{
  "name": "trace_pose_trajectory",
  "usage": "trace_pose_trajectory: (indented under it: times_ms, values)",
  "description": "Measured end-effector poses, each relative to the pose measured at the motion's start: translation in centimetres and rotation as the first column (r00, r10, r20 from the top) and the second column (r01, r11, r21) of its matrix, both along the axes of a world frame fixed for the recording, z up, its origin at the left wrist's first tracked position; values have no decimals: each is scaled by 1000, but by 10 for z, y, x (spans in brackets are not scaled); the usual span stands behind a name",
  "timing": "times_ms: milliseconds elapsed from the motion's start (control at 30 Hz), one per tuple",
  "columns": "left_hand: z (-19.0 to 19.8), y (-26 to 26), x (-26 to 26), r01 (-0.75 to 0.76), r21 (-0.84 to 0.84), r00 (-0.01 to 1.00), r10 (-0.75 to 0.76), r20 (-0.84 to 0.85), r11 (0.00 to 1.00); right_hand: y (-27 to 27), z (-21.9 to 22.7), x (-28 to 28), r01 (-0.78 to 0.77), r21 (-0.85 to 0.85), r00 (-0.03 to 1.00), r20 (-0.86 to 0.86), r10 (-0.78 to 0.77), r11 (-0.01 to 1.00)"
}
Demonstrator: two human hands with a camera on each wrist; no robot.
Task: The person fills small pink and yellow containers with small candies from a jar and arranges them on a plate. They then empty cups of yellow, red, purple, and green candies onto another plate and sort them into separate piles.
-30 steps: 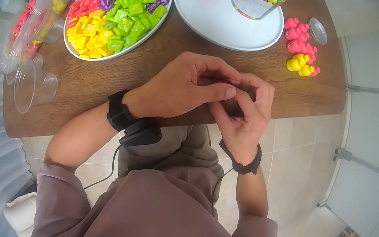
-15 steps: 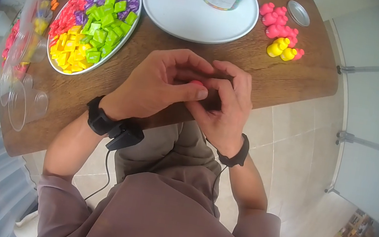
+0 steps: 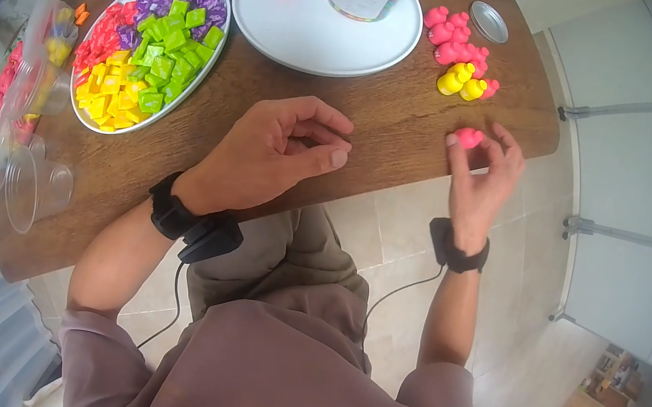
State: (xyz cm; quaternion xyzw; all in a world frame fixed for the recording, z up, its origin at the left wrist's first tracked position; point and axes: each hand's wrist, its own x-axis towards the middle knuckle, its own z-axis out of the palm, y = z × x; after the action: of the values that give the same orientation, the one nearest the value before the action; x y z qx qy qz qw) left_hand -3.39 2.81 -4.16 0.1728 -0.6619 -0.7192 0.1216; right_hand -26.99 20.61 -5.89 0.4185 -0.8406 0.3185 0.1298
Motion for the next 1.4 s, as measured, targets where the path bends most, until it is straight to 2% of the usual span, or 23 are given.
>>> trace_pose_trajectory:
  times_ms: [33,167,200,233,300,333,400,500,933,1000,1200,1233,1300,1333,1367,1400]
  values:
    - [0,0,0,6,-6,1000,-6,-9,1000,1,-4,-12,63,48,998,-17,-62,997]
    - [-3,0,-1,16,-35,1000,-17,-11,999,-13,-18,-30,51,8,998,-40,-50,999]
    - [-3,0,-1,13,-40,1000,-14,-12,999,-16,-22,-26,72,-91,996,-40,-76,993]
    - [-2,0,-1,8,-47,1000,-9,-12,999,-12,-33,-30,76,-92,996,-42,-80,993]
    - [-1,-1,-2,11,-49,1000,-11,-7,999,-10,-50,-32,72,-377,992,121,-27,924]
    - [-1,0,-1,13,-46,1000,-13,3,999,-4,-53,-34,74,-379,992,122,-30,923]
    - [-1,-1,-1,12,-56,1000,-13,-2,998,-4,-36,-17,102,-187,995,10,-102,977]
    - [-4,1,-2,20,-68,1000,-21,-15,997,-7,-34,-17,80,-159,997,7,-80,984]
    - [-5,-1,-4,20,-128,1000,-22,-17,992,-3,-47,-15,-5,-233,1000,-25,-1,972]
    - [-6,1,-4,16,-146,1000,-19,-19,989,0,-49,-2,-20,-194,995,-98,1,981]
    - [-8,3,-2,-22,-163,999,15,-48,986,24,-71,75,-117,-180,993,-40,112,977]
    - [-10,7,0,-38,-139,997,28,-73,990,35,-78,90,-118,-179,993,-22,115,977]
    - [-13,25,13,-70,-122,994,59,-94,990,58,-96,117,-338,-7,936,100,337,941]
    - [-13,36,21,-100,-111,987,85,-134,989,71,-108,127,-339,-14,934,112,338,941]
    - [-9,47,36,-103,-320,987,58,-150,942,86,-122,135,-421,99,879,290,378,902]
    - [-6,60,55,-102,-513,987,22,-159,852,96,-131,139,-512,191,799,464,383,837]
